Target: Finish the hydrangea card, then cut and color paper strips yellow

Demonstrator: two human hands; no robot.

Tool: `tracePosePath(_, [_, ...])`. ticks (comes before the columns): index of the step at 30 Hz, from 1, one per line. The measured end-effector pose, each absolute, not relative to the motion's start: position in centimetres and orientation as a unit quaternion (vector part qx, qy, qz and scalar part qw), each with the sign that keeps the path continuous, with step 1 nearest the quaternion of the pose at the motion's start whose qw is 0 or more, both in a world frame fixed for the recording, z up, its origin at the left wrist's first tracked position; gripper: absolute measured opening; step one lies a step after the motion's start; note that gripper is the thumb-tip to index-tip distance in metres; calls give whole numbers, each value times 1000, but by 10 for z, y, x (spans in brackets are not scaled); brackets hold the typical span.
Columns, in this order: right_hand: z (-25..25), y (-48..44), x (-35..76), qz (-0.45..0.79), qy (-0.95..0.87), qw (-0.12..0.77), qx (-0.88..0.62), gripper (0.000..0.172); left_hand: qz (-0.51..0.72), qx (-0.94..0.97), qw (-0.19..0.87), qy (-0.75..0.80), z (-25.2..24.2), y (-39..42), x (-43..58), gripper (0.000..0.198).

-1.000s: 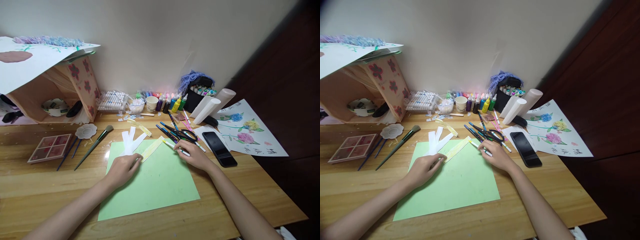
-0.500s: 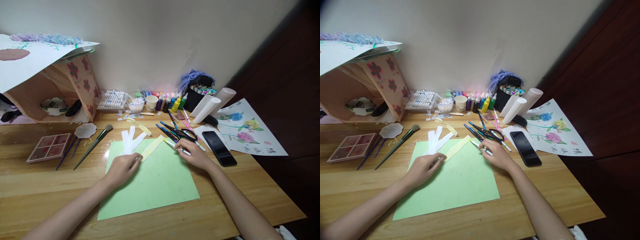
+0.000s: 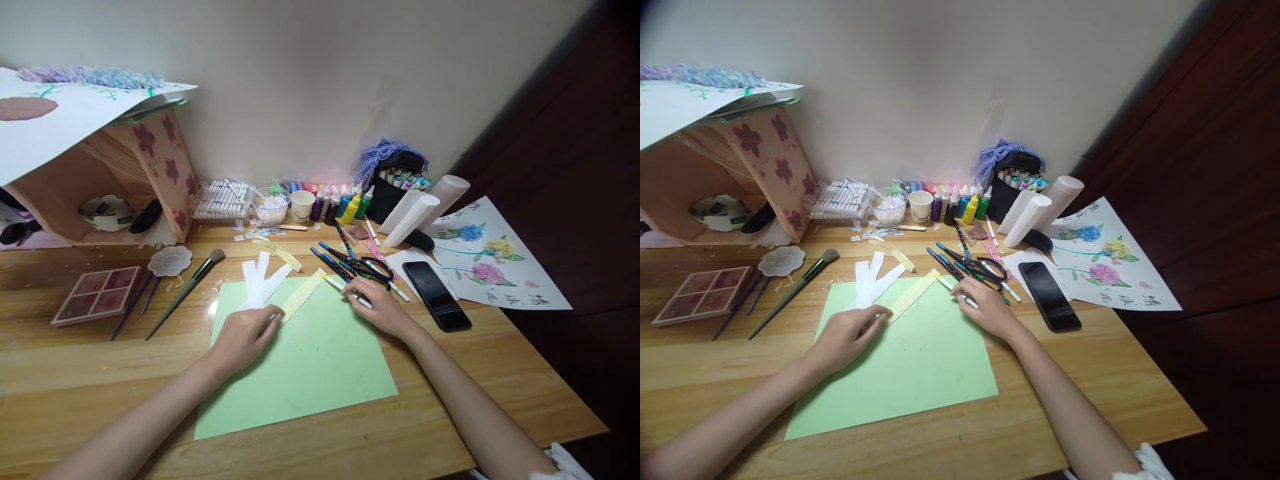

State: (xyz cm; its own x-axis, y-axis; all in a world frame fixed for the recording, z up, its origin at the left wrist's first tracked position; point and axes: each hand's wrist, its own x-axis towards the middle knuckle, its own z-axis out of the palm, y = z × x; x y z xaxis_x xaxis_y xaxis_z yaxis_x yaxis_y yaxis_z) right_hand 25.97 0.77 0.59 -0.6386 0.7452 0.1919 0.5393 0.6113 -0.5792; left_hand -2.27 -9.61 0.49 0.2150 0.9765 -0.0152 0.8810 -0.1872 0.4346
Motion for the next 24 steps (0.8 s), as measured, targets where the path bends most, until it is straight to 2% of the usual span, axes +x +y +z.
tracePosePath(13, [0, 9, 253, 243, -863, 237, -373, 16, 147, 761, 176, 607, 3, -96, -22, 26])
tracePosePath(24, [11, -1, 252, 218, -835, 306, -403, 15, 165, 755, 161, 614, 2, -98, -19, 24])
